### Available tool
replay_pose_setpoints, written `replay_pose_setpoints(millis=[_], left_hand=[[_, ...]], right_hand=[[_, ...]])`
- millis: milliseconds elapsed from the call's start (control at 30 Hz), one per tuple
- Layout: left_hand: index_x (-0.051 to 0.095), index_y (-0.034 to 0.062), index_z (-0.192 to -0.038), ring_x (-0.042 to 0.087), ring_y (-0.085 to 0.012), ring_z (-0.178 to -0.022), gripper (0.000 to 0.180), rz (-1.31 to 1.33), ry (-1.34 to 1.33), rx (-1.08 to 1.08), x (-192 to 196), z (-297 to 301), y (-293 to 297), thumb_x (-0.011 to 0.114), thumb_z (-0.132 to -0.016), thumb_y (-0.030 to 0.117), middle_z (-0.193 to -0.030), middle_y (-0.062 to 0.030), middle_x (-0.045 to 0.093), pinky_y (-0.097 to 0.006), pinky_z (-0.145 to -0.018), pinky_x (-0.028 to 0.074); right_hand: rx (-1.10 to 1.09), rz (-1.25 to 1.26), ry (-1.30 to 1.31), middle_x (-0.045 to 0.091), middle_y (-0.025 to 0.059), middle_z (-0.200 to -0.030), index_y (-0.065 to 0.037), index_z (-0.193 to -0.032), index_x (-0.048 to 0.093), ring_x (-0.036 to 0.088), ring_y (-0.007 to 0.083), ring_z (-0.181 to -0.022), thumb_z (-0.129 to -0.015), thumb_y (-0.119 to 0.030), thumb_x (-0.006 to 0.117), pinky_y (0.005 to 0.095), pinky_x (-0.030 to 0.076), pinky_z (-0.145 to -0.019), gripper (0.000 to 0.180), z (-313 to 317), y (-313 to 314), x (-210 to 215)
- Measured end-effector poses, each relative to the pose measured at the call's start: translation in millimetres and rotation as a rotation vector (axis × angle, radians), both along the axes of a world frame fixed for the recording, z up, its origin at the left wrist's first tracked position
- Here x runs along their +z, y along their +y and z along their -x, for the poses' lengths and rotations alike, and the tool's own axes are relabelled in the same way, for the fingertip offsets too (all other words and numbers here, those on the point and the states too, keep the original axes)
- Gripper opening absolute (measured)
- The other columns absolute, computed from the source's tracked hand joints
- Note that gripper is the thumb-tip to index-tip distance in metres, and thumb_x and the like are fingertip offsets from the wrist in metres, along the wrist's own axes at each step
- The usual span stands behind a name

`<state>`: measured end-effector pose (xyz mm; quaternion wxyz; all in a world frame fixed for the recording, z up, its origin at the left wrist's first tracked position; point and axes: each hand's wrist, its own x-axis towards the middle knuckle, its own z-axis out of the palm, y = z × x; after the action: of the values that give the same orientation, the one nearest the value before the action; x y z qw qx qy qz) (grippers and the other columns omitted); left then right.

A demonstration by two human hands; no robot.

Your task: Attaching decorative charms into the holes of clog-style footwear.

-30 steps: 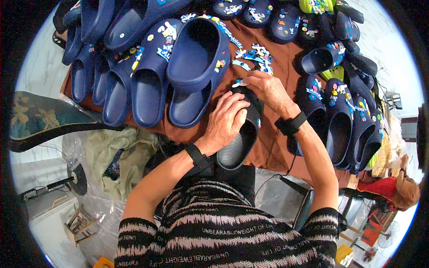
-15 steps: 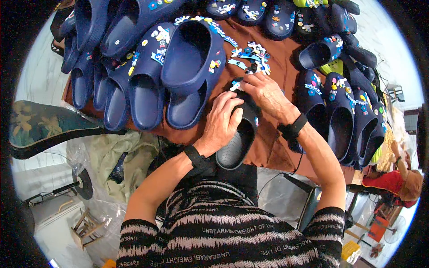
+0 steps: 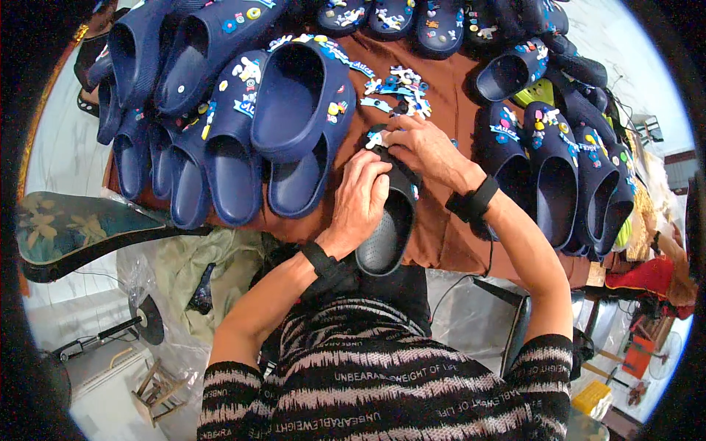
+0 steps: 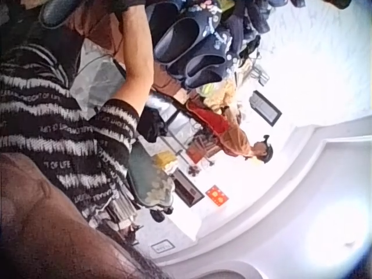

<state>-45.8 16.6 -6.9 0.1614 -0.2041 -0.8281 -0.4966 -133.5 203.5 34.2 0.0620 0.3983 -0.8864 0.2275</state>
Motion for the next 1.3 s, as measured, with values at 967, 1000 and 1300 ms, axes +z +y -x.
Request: replay_pose_setpoints(millis=[967, 1000, 1300], left_hand=[[0.054, 0.0024, -0.128, 0.05, -0.0432, -0.125, 0.035, 0.1, -0.007, -0.1, 2.3, 9.8, -14.1, 0.046, -0.103, 0.026, -0.134, -0.0235, 0.049, -0.049, -0.105, 0.043], [0.054, 0.0024, -0.128, 0.05, -0.0431, -0.125, 0.035, 0.106, -0.008, -0.09, 1.8, 7.6, -13.9, 0.046, -0.104, 0.026, -0.134, -0.0234, 0.049, -0.048, -0.105, 0.043], [0.055, 0.0001, -0.126, 0.046, -0.0408, -0.13, 0.034, 0.019, -0.063, -0.075, 2.6, 4.3, -9.1, 0.045, -0.103, 0.023, -0.135, -0.0237, 0.047, -0.044, -0.112, 0.036]], right_hand=[[-0.122, 0.019, -0.013, 0.06, 0.0172, -0.118, -0.006, -0.114, 0.069, 0.059, 0.0389, -0.108, -0.089, -0.013, 0.062, 0.0467, 0.05, -0.092, 0.027, -12.5, -4.1, -5.9], [-0.084, 0.148, -0.064, 0.06, 0.0169, -0.12, -0.006, -0.115, 0.069, 0.059, 0.0385, -0.108, -0.089, -0.012, 0.062, 0.0462, 0.05, -0.092, 0.028, -10.0, 1.0, -11.9], [-0.665, 0.17, -0.213, 0.072, 0.0237, -0.094, -0.002, -0.102, 0.072, 0.069, 0.0415, -0.095, -0.089, -0.009, 0.056, 0.0458, 0.054, -0.083, 0.021, 32.4, 68.2, -37.6]])
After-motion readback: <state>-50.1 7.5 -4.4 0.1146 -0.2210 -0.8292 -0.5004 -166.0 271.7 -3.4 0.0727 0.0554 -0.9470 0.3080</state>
